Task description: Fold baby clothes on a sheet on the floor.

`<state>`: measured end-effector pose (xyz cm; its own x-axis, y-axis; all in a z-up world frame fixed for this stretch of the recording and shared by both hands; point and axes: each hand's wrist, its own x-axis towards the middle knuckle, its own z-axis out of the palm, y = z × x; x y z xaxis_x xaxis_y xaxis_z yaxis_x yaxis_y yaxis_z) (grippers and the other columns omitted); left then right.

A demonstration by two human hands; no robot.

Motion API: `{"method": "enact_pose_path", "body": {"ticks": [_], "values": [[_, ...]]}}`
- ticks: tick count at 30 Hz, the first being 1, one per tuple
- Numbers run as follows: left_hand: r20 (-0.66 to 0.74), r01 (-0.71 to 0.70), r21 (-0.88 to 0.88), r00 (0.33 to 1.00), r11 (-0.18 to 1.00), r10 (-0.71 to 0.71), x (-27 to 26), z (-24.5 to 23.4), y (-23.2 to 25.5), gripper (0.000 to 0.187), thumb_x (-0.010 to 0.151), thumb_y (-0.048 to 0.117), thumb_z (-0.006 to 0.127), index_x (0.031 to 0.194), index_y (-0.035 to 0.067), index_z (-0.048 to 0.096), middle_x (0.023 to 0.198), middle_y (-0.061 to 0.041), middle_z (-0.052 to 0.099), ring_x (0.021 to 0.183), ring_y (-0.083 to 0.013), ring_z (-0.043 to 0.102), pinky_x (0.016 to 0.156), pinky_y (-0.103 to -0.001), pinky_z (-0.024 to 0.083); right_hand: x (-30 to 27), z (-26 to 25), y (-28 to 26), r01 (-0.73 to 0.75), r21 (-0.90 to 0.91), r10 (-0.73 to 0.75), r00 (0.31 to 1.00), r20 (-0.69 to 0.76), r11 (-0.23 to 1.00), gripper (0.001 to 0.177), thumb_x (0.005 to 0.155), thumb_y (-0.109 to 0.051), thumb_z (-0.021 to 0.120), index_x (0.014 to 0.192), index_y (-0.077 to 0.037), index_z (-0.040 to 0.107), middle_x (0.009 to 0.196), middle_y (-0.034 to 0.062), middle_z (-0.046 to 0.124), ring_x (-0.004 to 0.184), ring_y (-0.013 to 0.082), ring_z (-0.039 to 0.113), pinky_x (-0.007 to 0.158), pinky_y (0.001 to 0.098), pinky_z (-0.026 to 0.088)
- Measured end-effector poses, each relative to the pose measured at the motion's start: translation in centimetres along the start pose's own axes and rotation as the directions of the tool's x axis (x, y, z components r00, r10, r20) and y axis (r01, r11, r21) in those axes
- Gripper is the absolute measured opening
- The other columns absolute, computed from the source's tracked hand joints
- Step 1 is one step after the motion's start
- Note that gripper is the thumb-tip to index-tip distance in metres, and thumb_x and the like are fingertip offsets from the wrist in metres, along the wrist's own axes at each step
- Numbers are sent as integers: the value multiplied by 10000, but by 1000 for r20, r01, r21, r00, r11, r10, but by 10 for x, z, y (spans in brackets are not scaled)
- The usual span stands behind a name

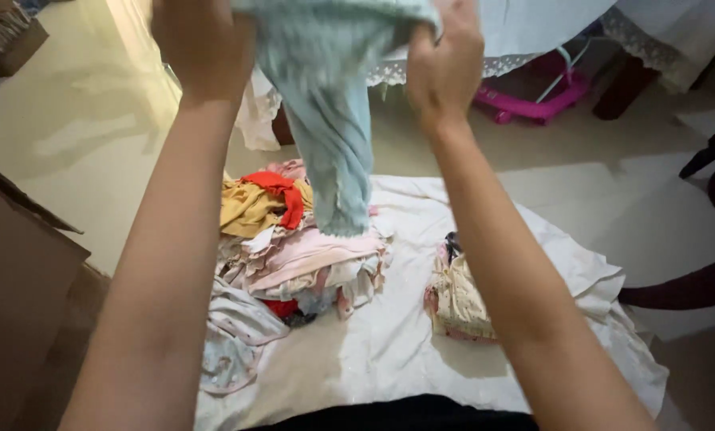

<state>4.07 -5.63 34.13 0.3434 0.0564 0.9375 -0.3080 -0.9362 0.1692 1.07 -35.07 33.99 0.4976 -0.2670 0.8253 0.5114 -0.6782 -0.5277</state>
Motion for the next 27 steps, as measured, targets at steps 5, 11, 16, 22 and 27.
{"method": "enact_pose_path", "body": {"ticks": [5, 11, 16, 22, 27], "values": [[845, 268, 166, 457, 949, -277, -63, -25, 33, 494, 919, 487, 736, 970, -5, 747, 952, -168, 692, 885, -306, 691, 805, -443, 596, -52, -9, 59, -48, -527, 392, 725, 566, 849, 232, 778, -248, 718, 932, -73, 723, 924, 197, 655, 897, 400, 638, 768, 524, 498], [867, 261, 40, 470, 965, -163, -150, -27, 86, 420, 803, 402, 574, 1080, 124, 724, 993, -254, 735, 915, -414, 704, 832, -517, 552, -196, 8, 55, -87, 214, -140, 514, 846, 973, 200, 851, -28, 692, 1031, -30, 778, 911, 139, 778, 806, 211, 725, 787, 334, 568], [826, 86, 52, 556, 995, -91, -165, -80, 128, 338, 753, 372, 701, 870, 63, 771, 898, -214, 748, 869, -377, 731, 774, -491, 587, -289, 30, 105, -699, 319, 146, 518, 843, 640, 238, 943, -84, 635, 1168, -30, 691, 1185, 143, 734, 1052, 195, 662, 950, 346, 521], [715, -82, 186, 695, 979, -78, -238, -86, 62, 164, 754, 229, 704, 847, 97, 731, 831, -170, 737, 782, -364, 739, 647, -489, 588, -331, 12, 145, -750, 378, 160, 534, 830, 543, 272, 951, -120, 618, 1208, -39, 656, 1227, 137, 701, 1095, 203, 636, 978, 358, 505], [893, 456, 320, 148, 831, -425, -336, -55, 21, 512, 852, 454, 473, 1063, 67, 735, 1039, -214, 717, 964, -406, 706, 825, -558, 539, -369, -5, 147, -782, 437, 176, 554, 813, 445, 309, 959, -156, 601, 1247, -48, 621, 1269, 132, 669, 1137, 211, 609, 1006, 369, 488]]}}
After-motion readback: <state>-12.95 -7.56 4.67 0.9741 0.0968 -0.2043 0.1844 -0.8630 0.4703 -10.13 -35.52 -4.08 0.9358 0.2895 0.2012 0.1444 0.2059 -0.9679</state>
